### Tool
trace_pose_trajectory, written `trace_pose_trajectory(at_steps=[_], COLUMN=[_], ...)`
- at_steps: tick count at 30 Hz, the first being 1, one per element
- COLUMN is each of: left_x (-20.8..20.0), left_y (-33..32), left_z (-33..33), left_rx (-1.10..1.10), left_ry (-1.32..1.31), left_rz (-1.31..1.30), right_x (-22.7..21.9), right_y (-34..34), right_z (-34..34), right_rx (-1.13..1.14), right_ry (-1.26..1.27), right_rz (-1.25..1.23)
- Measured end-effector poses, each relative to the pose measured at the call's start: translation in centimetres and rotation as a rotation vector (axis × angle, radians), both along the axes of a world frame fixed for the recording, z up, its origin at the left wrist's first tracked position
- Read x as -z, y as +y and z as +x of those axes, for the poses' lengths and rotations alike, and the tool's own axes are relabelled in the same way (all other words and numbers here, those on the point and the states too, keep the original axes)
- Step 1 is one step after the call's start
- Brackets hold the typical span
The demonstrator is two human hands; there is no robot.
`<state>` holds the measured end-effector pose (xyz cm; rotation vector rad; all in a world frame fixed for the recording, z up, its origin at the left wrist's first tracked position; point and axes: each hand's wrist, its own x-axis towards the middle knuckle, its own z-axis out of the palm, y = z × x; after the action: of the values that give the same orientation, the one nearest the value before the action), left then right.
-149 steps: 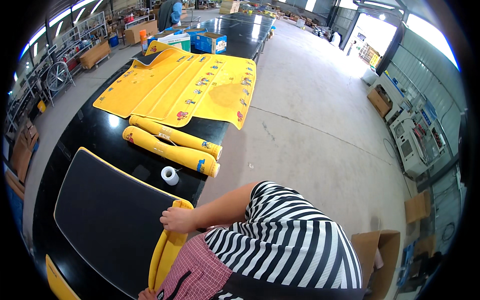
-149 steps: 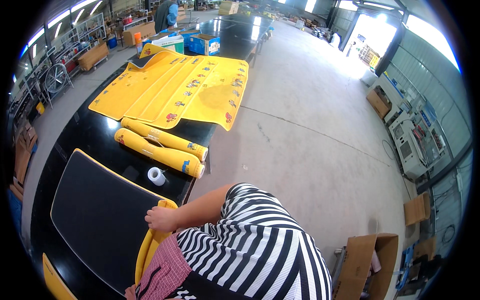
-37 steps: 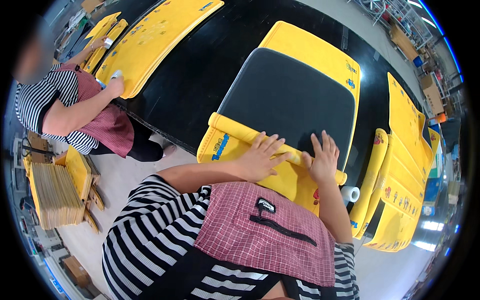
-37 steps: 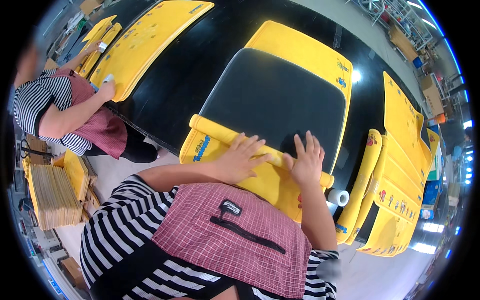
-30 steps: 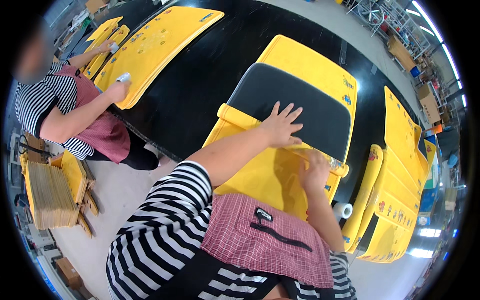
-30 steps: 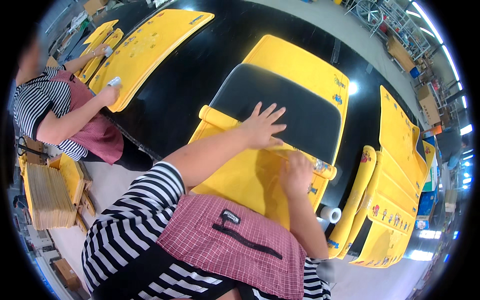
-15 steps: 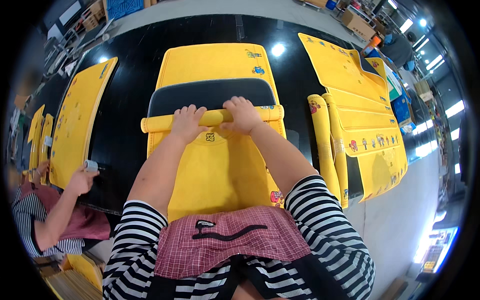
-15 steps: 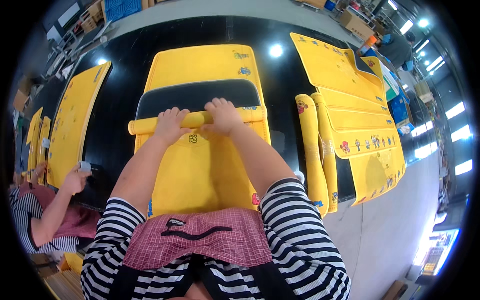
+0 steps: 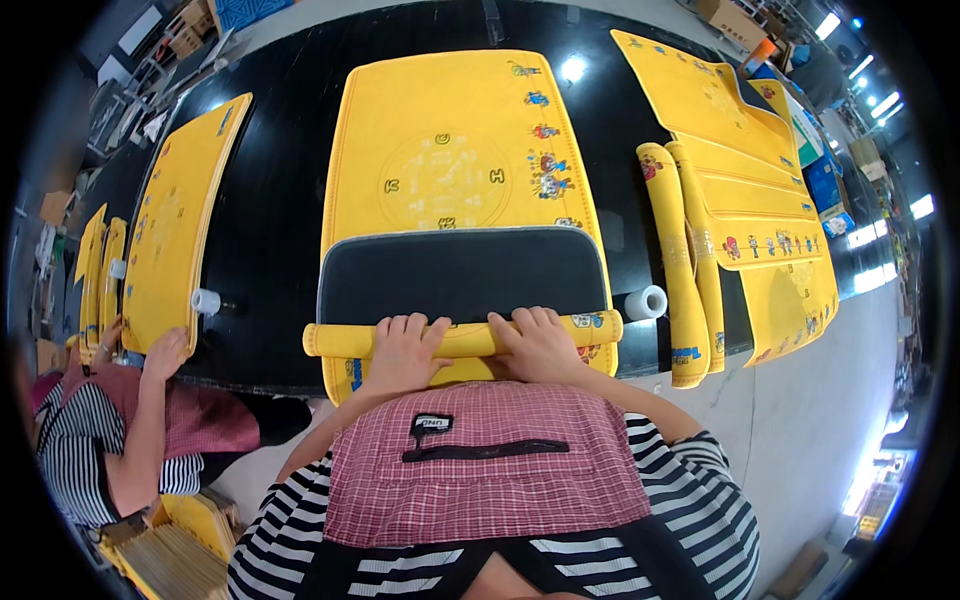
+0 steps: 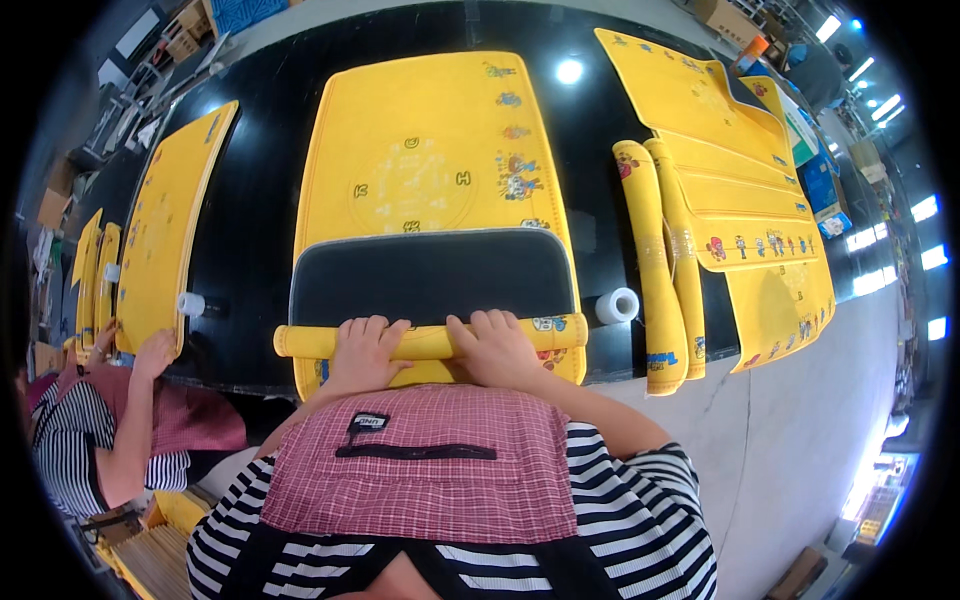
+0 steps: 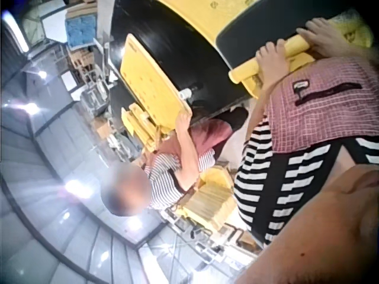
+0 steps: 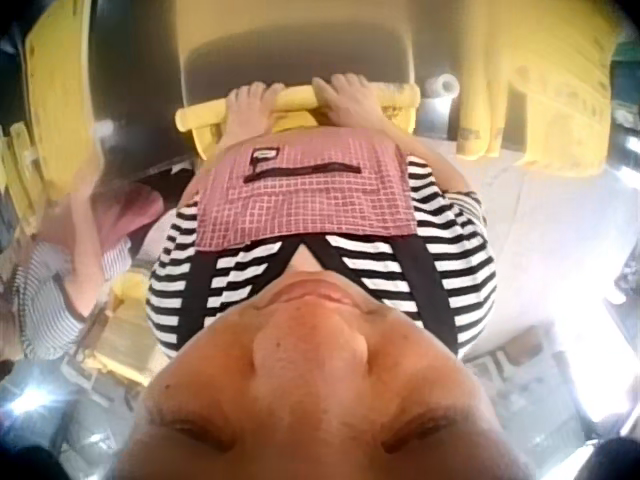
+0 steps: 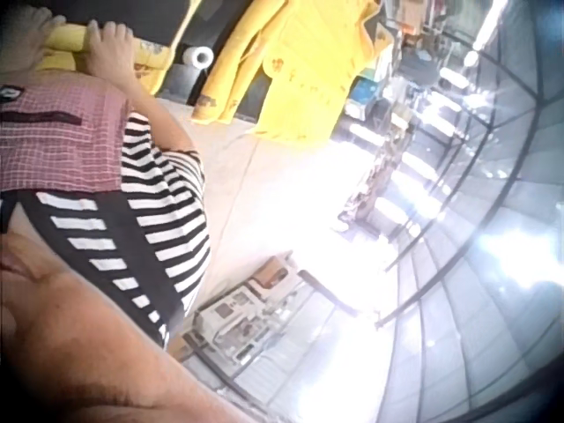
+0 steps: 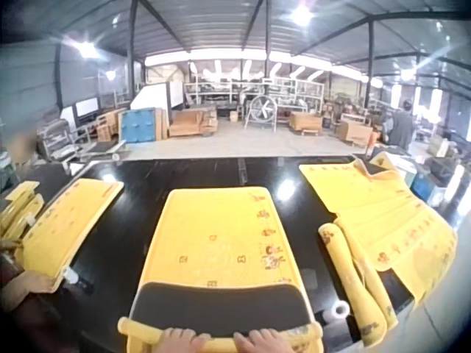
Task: The person picks up yellow and black mats from a pallet and places them on a table. They roll each mat individually and secure the rolled shape with a piece of white tape. The person repeats this process for multiple mats, stacking the finished rolls on the table.
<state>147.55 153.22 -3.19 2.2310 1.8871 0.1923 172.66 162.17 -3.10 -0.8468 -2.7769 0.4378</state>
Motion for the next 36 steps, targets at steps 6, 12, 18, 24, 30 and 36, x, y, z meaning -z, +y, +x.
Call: trace_pose_trajectory(at_steps=[6,12,18,24,30,36], left_x=[0.6,3.8,5.3,10.1,12.3,13.7], left_y=[-3.9,-6.3,-6.4,-8.5,-5.9,1.7], left_z=[-8.7,-12.1,-11.7,-14.5,-15.8,-11.5], left_rx=[-0.29,-0.581,-0.75,-0.466,-0.345,-0.133], left_ry=[0.116,-0.22,-0.818,-0.223,0.162,0.466], left_rz=[0.213,0.203,0.142,0.503,0.644,-0.35], right_x=[0.7,3.2,1.9,2.5,-0.9,-1.1], right_y=[0.5,-1.7,-1.3,-2.1,-2.7,0.9], right_z=[6.7,10.4,9.5,9.7,9.6,7.6], right_rx=[0.221,0.751,0.964,0.872,0.852,0.758], right_ry=[0.008,0.418,0.539,0.401,0.209,0.064], right_rz=[0.131,-0.438,-0.566,-0.459,-0.431,-0.319])
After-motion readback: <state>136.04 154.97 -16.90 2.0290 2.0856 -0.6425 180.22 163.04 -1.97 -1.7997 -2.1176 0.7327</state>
